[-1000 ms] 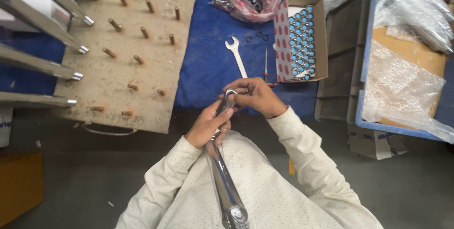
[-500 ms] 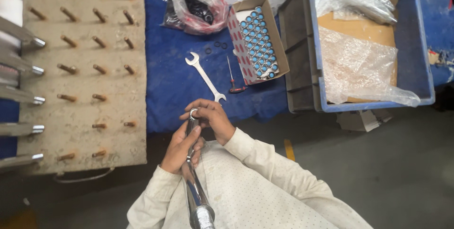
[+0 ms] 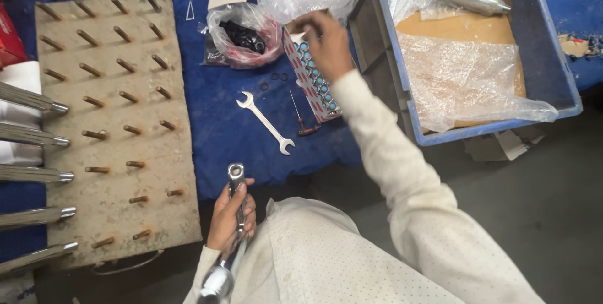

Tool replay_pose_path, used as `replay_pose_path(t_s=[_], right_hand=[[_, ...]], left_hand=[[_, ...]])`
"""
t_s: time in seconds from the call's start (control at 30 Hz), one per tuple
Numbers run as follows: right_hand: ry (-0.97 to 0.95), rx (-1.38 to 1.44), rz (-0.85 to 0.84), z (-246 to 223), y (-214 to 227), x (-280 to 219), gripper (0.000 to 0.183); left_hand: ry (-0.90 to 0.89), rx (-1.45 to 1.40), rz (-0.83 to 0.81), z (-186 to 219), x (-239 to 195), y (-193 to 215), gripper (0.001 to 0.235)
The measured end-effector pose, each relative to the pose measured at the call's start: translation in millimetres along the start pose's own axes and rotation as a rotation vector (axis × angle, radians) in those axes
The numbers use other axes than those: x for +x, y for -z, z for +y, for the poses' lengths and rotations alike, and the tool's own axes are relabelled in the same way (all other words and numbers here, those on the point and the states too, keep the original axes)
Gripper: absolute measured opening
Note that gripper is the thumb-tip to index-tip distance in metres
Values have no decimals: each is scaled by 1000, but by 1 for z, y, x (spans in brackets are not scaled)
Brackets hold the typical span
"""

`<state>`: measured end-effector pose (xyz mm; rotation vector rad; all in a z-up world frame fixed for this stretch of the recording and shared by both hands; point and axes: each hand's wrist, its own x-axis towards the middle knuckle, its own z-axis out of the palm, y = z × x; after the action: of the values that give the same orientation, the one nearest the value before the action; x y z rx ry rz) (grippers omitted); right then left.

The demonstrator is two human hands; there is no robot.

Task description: The person takes a metal tube from a bin and attaches small metal components to its end by hand and using a wrench.

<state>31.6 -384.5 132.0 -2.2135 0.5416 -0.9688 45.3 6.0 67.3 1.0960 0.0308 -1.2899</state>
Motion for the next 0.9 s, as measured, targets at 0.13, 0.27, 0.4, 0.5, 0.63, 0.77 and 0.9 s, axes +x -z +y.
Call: replay_pose_path(t_s=[0.13,0.27,0.4,0.5,0.63,0.77,0.9], right_hand=[[-132,-354,-239,60,-25,21,18],[-110,-605,-224,98,-64,20,21],[-79,-450,-163,95,-62,11,11],[-127,-289,-166,74,-44,17,16],[-66,-3,-163,36,-21,18,24],[-143,-94,-736,0,-44,-39,23],[-38,-285,-486,-16,-69,-102,14]], left_hand=[[92,-91,37,-31,19,27,37],[116,-269,84,-57,34,43,36],[154,-308,100,-65,41,50,38],[137,-281,92,-65,42,50,39],[135,-275,125,-63,38,43,41],[114,-297,123,-58,33,37,42],[134,-260,118,-51,30,35,43]])
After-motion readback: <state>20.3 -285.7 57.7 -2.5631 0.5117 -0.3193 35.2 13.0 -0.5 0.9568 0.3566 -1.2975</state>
